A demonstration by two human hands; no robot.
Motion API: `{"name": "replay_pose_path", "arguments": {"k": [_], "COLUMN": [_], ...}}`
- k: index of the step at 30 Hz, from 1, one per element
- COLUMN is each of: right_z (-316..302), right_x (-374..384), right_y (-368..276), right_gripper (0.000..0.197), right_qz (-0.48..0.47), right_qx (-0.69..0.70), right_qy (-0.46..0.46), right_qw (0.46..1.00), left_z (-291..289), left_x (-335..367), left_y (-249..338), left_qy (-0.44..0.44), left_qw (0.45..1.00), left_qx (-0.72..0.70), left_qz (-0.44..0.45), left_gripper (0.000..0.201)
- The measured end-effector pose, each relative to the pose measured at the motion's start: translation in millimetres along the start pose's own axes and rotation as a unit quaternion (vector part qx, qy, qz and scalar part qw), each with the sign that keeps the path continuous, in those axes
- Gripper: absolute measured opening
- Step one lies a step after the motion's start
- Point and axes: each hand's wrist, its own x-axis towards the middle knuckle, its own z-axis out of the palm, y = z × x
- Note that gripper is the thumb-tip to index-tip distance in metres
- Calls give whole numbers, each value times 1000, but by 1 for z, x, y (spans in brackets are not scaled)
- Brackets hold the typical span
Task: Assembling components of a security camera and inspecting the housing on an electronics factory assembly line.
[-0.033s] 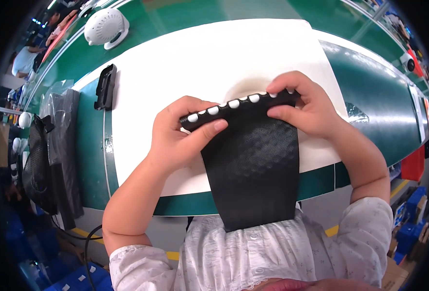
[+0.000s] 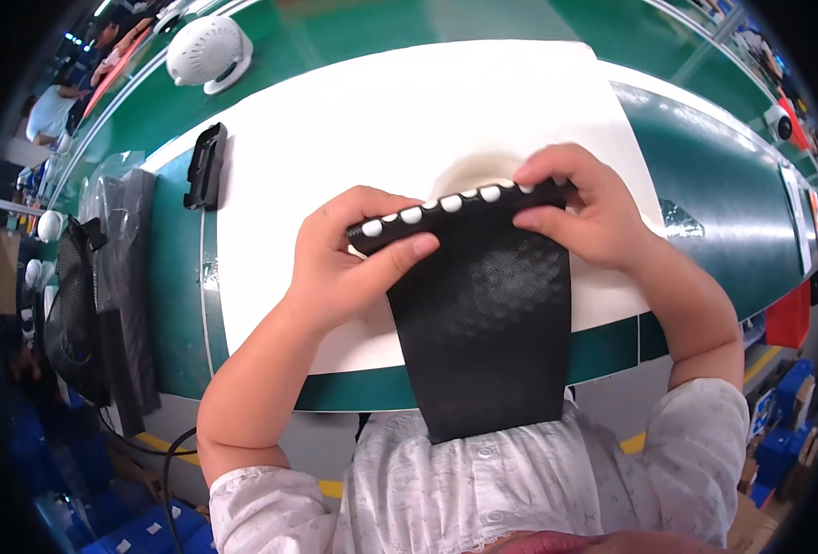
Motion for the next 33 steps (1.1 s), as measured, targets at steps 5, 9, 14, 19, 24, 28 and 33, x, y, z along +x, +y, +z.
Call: {"name": "replay_pose_path", "arguments": {"k": [5,9,14,19,24,28,33], "right_z": [4,6,7,4,4,3,4], "right_x": [-9,-11,-7,-2,-2,-2,1], "right_y": [-7,-10,-9,-9,-9,-9,-9], "right_gripper": [33,34,34,35,33,33,32], "right_qz": [-161,-124,67,135,123,115,105], "right_qx": [-60,-46,104,166,165,151,114], "right_qy": [47,41,43,-1,-4,-3,-6], "right_qw": [984,990,991,977,979,982,988], "left_z": [-5,0,4,1,3,4,4], "left_x": [-2,-3,-1,0,-1,-1,-1], "left_y": [10,14,10,9,8,7,10], "left_qy": [-81,-75,-24,-33,-23,-27,-20], "left_qw": [977,988,966,962,963,968,972], "left_qx": [-166,-131,-191,-191,-192,-180,-157], "left_qz": [-103,-34,-175,-190,-186,-173,-174], "left_gripper": [43,30,21,20,20,19,20]}}
